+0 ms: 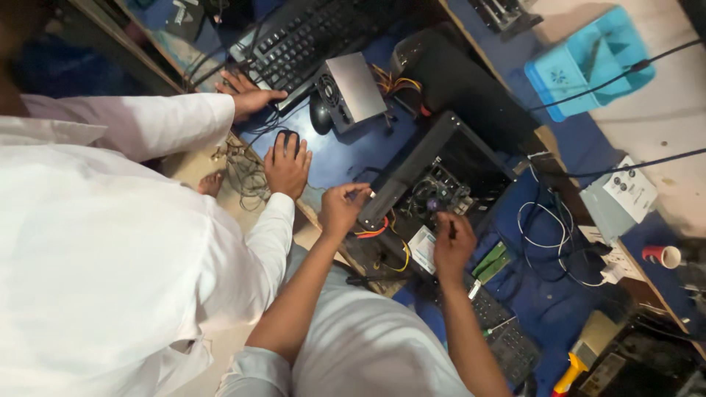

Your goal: The person disassembles a desktop computer using a screwdriver, removing the power supply and motherboard from the case. They place the components on the workbench and continue to manipulate the motherboard and cables.

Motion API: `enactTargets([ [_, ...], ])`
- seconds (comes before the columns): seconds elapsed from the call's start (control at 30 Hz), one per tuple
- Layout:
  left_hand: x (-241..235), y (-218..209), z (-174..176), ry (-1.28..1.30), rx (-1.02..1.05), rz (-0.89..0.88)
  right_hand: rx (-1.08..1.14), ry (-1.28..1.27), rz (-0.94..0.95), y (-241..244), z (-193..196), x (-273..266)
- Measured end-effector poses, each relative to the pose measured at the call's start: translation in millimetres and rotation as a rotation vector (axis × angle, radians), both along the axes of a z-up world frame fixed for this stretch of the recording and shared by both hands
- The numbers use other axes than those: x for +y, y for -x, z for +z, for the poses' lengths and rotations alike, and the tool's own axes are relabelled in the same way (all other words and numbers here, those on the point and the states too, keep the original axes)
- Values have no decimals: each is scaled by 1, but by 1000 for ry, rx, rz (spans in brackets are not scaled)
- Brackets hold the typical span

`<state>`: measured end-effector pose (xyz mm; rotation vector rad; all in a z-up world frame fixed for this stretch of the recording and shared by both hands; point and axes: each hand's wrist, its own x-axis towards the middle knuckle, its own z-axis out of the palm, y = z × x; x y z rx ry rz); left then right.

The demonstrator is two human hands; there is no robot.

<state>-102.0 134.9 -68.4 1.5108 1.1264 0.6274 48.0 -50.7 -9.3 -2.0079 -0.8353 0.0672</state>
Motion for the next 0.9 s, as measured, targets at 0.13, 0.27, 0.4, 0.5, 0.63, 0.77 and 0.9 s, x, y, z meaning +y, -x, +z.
enactTargets([
  [0.13, -4, 0, -13, 14, 23, -3, 56, -32, -31, 2, -1, -3],
  [0.27, 2, -3, -30, -30, -142, -31, 32, -25, -28, -1, -5, -2],
  [0.4, 5, -4, -41, 220, -161, -67, 54, -22, -31, -1, -4, -1],
  [0.5, -1, -5, -43, 184, -183, -30, 21, -6, -11, 2, 1, 0],
  [0.63, -9, -6, -39, 220, -222, 48, -13, 89, 45, 1, 1, 4],
  [0.77, -14, 2, -23, 259, -194, 44, -43, 211, 5, 0, -5, 0],
  [0.9, -11, 8, 4, 53, -247, 48, -64, 256, -8, 0, -12, 0],
])
